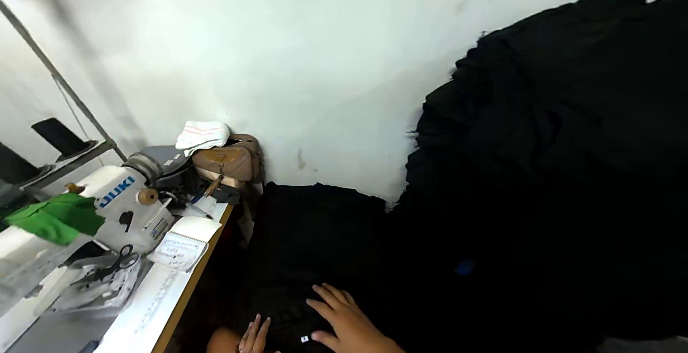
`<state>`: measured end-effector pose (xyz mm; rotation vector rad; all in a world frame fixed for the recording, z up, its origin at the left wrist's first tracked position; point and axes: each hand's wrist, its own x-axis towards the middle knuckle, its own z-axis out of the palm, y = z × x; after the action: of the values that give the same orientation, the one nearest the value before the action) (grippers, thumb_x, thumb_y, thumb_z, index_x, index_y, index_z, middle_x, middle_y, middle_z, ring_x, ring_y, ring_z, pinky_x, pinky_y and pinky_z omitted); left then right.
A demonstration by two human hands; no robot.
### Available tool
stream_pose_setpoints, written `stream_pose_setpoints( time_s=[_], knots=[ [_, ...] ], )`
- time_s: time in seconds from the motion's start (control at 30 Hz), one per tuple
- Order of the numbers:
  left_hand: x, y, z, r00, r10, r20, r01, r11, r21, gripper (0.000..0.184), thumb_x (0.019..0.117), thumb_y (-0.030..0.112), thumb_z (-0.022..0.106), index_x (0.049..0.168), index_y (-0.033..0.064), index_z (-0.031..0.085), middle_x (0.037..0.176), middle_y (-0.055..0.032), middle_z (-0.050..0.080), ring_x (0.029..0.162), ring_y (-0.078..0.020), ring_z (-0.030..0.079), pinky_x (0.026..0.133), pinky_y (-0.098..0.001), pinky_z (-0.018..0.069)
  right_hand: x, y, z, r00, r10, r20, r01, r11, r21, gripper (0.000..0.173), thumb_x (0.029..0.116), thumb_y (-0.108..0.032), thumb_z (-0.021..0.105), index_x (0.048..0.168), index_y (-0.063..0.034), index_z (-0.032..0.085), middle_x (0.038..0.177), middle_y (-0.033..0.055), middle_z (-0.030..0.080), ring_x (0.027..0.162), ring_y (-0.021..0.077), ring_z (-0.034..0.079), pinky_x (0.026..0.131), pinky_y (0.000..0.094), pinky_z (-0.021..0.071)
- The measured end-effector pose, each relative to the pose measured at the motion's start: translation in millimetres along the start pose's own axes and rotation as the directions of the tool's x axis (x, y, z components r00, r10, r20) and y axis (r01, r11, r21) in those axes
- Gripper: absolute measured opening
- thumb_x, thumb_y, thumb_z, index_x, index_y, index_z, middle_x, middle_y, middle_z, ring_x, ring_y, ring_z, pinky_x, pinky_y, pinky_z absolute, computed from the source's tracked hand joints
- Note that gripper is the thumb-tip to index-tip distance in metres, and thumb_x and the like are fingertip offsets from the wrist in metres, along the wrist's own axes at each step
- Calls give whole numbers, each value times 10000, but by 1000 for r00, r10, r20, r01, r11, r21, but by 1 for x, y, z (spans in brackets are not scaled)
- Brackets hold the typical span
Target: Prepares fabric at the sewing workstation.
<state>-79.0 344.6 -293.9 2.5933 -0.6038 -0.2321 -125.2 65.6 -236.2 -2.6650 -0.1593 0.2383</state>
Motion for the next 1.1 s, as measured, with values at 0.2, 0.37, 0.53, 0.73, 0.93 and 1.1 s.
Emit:
stream_pose_setpoints(
  time_s=[0.2, 0.37, 0.53, 0.73, 0.93, 1.1],
  knots=[
    [-3, -14, 4, 997, -1, -77, -13, 982, -187, 570, 968, 398, 645, 1482, 167, 566, 1602, -34, 453, 1482, -270, 419, 1197, -579, 333, 26, -6, 31, 984, 175, 42, -164, 968, -189, 748, 932, -725, 503, 1518, -261, 491, 1679, 46, 303, 1553, 347, 231, 1189, 695, 173],
    [-6, -22, 7, 989, 6, -146, -52, 949, -310, 481, 962, 304, 666, 1402, 111, 635, 1528, -51, 543, 1443, -237, 476, 1209, -507, 360, 19, 2, 37, 990, 126, -61, -136, 966, -220, 716, 940, -730, 478, 1481, -265, 534, 1646, 35, 375, 1528, 323, 305, 1194, 660, 217],
    [-3, -25, 14, 983, -20, -181, -48, 930, -365, 429, 969, 300, 640, 1365, 137, 665, 1462, -7, 605, 1400, -169, 519, 1199, -437, 391, 19, 6, 38, 988, 124, -94, -144, 956, -256, 717, 921, -750, 481, 1455, -280, 564, 1626, 17, 408, 1510, 313, 338, 1184, 641, 251],
    [-7, -19, 5, 984, -96, -152, 18, 895, -446, 415, 983, 276, 623, 1372, 136, 652, 1454, -13, 609, 1390, -156, 524, 1196, -420, 393, 13, 20, 7, 996, 36, -75, -41, 997, -65, 977, 753, -800, 681, 1503, -194, 522, 1557, 70, 493, 1425, 320, 462, 1132, 629, 376],
    [12, -6, -15, 948, -296, -120, 248, 918, -308, 805, 893, 329, 741, 1597, 210, 370, 1661, -102, 324, 1470, -333, 408, 1155, -522, 415, -30, 41, -42, 994, 93, 53, -83, 983, -165, 1171, 677, -689, 842, 1588, -118, 381, 1551, 224, 456, 1381, 497, 451, 1035, 765, 358],
    [53, -8, -45, 887, -447, 112, 458, 883, -102, 807, 883, 225, 694, 1603, 333, 347, 1643, -113, 355, 1466, -379, 390, 1165, -612, 333, -58, 60, -51, 976, 214, 39, -208, 971, -117, 638, 950, -360, 701, 1463, -17, 538, 1423, 291, 555, 1338, 487, 507, 1134, 626, 376]
  ],
)
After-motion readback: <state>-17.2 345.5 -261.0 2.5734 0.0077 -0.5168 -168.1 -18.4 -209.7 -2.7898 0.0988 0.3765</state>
